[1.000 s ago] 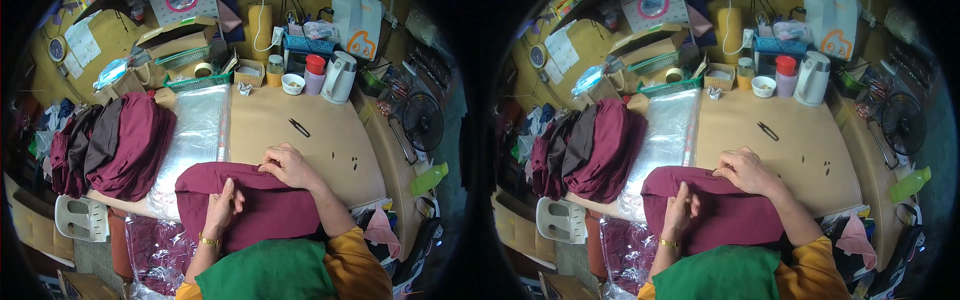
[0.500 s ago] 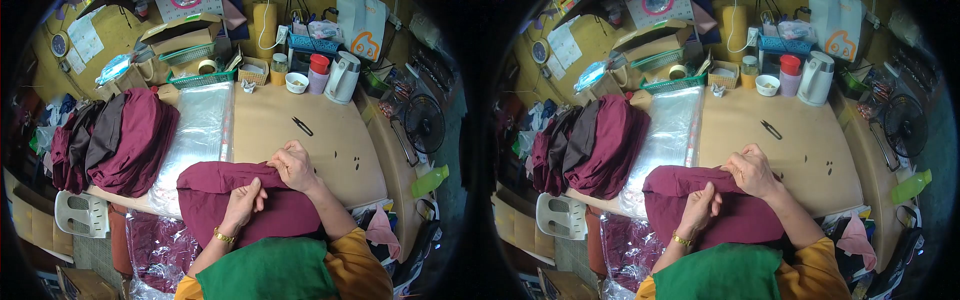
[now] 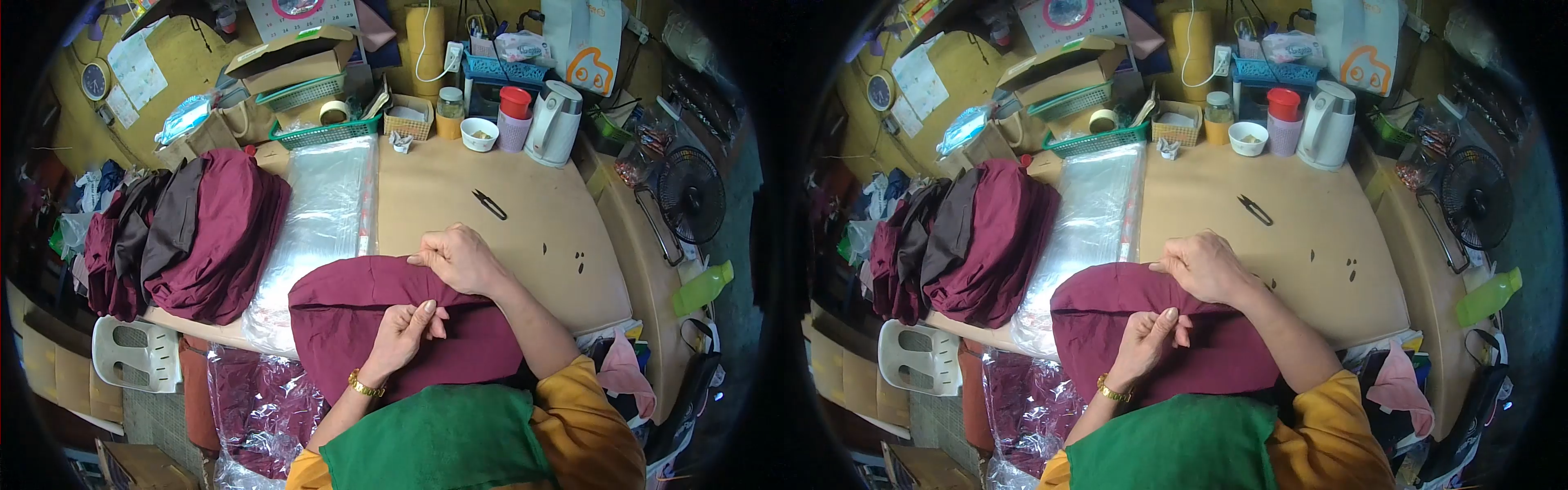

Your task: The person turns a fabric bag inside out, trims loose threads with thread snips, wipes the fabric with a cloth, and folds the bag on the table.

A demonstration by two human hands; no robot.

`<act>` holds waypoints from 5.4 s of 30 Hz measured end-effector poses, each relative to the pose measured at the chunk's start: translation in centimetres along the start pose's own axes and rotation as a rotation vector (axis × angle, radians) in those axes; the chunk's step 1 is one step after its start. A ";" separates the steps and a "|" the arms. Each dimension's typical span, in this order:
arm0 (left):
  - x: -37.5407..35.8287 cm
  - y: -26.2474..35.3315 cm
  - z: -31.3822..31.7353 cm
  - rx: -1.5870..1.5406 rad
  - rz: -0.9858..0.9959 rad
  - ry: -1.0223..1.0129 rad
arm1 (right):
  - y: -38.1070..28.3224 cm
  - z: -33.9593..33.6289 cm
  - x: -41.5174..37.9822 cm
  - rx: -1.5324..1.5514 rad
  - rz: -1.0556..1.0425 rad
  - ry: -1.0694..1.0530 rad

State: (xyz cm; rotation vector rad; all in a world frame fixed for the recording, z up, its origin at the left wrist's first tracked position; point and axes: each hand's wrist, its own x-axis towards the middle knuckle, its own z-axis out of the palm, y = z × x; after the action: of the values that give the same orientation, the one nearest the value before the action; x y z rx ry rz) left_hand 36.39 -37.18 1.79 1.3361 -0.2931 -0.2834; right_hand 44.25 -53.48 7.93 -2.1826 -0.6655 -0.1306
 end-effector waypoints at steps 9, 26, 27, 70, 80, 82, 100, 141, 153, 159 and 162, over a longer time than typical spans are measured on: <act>-0.6 0.3 -2.9 0.046 0.005 0.309 | 1.7 0.0 0.1 -0.079 -0.219 0.129; 2.2 -0.7 -2.9 -0.134 0.000 0.363 | 1.1 -0.4 -0.8 0.027 -0.210 0.178; 2.0 -0.4 -2.2 -0.134 0.000 0.361 | 1.7 -0.4 -0.8 0.011 -0.155 0.172; 9.7 -4.1 -1.3 1.353 0.226 -0.686 | 22.7 -5.6 -4.2 -0.619 0.236 0.204; 1.1 6.7 -5.5 1.369 0.073 -0.501 | 12.7 -12.2 -8.5 0.018 0.076 -0.172; -2.3 5.6 -7.3 1.423 0.100 -0.353 | 9.7 -10.5 -12.0 -0.053 -0.013 -0.257; -2.0 0.3 -13.5 0.528 0.038 0.362 | 14.6 -5.4 -12.2 0.556 0.351 0.200; -4.3 -3.3 -6.6 -0.069 -0.024 0.549 | 2.1 8.2 2.6 -0.168 -0.364 0.217; -0.5 -3.4 -11.9 0.844 0.437 0.624 | 3.7 4.2 -3.6 -0.452 -0.128 -0.200; -0.6 -3.9 -13.4 0.676 0.457 0.597 | 7.1 -6.4 -8.1 -0.432 0.231 -0.238; -0.9 -1.0 -12.3 0.869 0.385 0.406 | 7.6 -7.1 -8.9 -0.348 0.265 -0.269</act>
State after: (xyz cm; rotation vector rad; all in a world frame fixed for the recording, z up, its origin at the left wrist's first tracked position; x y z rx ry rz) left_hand 40.07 -25.90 -1.77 2.1002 -0.3343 0.4995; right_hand 41.39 -66.46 4.54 -2.6324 -0.5202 0.2042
